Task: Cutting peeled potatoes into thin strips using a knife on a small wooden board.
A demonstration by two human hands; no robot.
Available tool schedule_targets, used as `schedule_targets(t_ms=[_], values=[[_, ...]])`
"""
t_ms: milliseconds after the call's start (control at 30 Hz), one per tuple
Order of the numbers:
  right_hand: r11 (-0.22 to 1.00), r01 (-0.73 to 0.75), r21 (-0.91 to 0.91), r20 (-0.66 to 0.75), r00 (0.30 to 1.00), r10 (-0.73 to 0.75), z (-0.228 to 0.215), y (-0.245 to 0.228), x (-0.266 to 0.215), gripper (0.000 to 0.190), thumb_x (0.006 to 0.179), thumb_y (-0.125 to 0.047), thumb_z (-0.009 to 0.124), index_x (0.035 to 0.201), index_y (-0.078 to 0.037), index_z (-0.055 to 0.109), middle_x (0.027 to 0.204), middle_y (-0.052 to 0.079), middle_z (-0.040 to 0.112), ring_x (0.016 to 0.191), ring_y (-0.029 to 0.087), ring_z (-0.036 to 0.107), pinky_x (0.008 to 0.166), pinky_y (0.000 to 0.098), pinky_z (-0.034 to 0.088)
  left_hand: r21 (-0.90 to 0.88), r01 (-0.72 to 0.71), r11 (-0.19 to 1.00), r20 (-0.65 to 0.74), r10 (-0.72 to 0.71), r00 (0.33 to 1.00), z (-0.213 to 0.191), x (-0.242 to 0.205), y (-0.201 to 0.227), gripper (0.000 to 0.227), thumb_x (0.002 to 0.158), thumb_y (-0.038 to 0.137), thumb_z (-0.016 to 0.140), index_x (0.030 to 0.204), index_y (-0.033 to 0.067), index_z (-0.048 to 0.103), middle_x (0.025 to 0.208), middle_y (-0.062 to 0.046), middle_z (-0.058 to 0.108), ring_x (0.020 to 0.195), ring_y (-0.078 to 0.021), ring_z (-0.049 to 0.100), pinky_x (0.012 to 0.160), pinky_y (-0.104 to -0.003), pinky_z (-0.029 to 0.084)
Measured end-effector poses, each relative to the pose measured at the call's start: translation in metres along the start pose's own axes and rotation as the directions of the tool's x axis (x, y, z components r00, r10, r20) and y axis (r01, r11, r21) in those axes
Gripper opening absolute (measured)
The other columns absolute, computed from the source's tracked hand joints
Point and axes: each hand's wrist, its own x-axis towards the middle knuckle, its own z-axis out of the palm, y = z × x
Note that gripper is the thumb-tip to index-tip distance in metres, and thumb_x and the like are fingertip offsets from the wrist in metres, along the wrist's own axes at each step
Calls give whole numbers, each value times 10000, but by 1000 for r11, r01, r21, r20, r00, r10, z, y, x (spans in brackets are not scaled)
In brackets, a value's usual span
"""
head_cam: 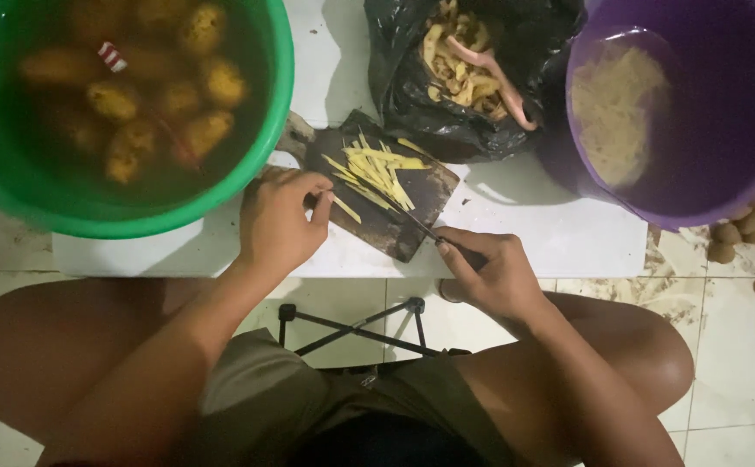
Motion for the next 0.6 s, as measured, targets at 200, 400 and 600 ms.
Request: schedule_targets(t_ms=[200,400,600], values=[[1000,-2,-17,16,1000,3,1,15,2,272,910,-151,648,1105,-29,794,593,217,728,299,235,546,318,287,359,203,-179,963,31,176,984,1,-6,-8,135,891,216,766,1019,173,779,883,-32,707,875,-289,691,797,-441,508],[1000,-13,1,14,1000,13,5,8,2,258,907,-125,653,1097,-12,785,587,227,725,288,255,559,295,308,344,202,-256,945,60,250,967,3,-6,-4,75,950,148,718,949,172,789,901,-34,704,873,-277,645,755,-408,434],[999,-33,-22,13,999,33,1,-7,1,287,915,-154,633,1128,-36,785,598,200,738,316,219,561,342,300,394,278,-331,901,70,325,943,9,-3,-11,52,946,221,739,943,188,780,1000,-24,678,891,-253,603,753,-408,411]])
